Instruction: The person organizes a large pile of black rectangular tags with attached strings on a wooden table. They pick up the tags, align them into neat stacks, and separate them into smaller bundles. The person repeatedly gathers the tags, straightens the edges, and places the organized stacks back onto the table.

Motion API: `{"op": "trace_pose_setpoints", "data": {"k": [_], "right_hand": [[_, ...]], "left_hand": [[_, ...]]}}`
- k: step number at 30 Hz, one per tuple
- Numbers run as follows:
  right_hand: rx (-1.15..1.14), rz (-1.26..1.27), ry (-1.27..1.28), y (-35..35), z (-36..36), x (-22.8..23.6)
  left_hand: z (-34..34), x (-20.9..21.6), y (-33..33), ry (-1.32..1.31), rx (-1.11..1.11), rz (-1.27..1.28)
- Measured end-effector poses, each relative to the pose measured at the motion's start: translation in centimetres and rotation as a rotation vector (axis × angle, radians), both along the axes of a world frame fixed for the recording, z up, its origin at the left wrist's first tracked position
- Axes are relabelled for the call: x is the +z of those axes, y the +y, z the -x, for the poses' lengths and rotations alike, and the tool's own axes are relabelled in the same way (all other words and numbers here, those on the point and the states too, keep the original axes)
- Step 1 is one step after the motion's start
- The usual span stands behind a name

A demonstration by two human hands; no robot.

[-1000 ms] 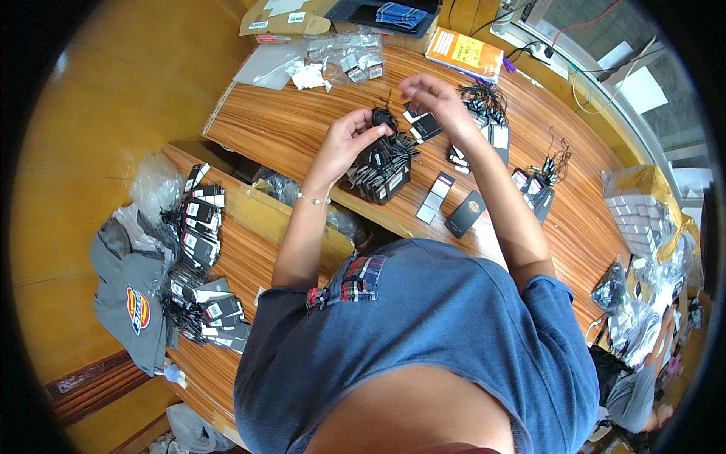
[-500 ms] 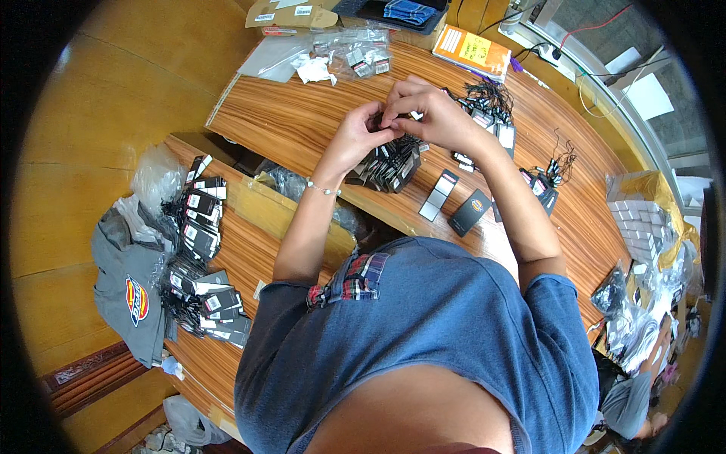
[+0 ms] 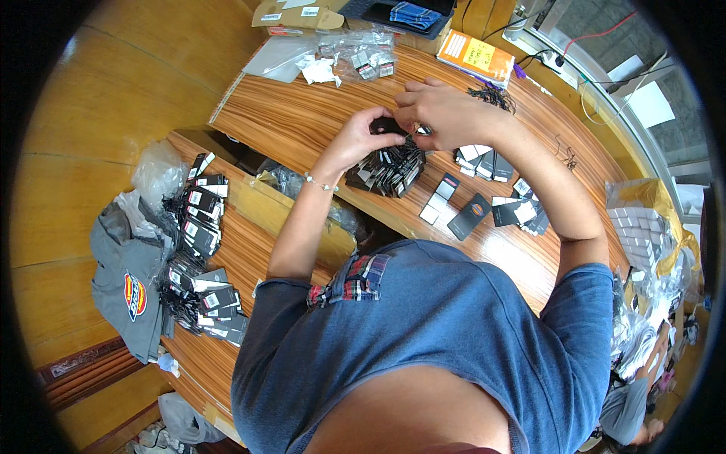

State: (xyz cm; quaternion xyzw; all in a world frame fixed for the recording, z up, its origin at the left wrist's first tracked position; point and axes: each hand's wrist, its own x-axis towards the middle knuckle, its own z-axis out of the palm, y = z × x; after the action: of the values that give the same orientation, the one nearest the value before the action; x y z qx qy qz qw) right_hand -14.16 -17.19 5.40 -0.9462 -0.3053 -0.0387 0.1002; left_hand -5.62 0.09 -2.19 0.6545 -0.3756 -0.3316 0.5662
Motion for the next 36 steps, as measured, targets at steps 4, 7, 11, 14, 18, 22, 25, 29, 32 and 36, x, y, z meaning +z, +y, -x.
{"op": "trace_pose_setpoints", "data": {"k": [4,7,11,14,18,22,25,29,32,36], "right_hand": [[-0.075,-0.025,0.096,-0.6,0.3,-0.2],[-0.083,-0.096,0.099,-0.9,0.5,-1.6],[-0.085,-0.247,0.143,-0.8,0.5,-2.4],[-0.089,-0.362,0.16,-0.8,0.3,-3.2],[-0.151,-0.456,0.105,-1.1,0.3,-3.7],[-0.142,-0.442,0.108,-1.0,0.4,-3.3],[-0.112,-0.494,0.074,-0.8,0.4,-3.6],[-0.03,-0.733,0.15,0.0,-0.1,-3.8],[-0.079,-0.97,0.404,-0.6,-0.4,-4.8],[-0.15,-1.092,0.568,-1.1,-0.3,-6.1]], "left_hand": [[-0.3,-0.7,-0.2,0.02,0.038,0.05],[-0.4,-1.5,-0.3,0.237,0.176,0.157],[-0.4,-3.0,-0.1,0.62,0.213,0.376],[-0.5,-3.8,0.2,0.703,0.182,0.432],[-0.2,-2.1,0.5,0.5,0.023,0.387],[-0.8,-1.9,0.6,0.364,0.051,0.299],[-0.2,-1.5,0.1,0.228,0.117,0.261],[-0.1,-2.9,-0.7,0.057,0.129,0.292],[0.2,-2.8,-1.0,0.081,0.144,0.324],[0.1,-3.1,-0.4,0.143,0.172,0.32]]}}
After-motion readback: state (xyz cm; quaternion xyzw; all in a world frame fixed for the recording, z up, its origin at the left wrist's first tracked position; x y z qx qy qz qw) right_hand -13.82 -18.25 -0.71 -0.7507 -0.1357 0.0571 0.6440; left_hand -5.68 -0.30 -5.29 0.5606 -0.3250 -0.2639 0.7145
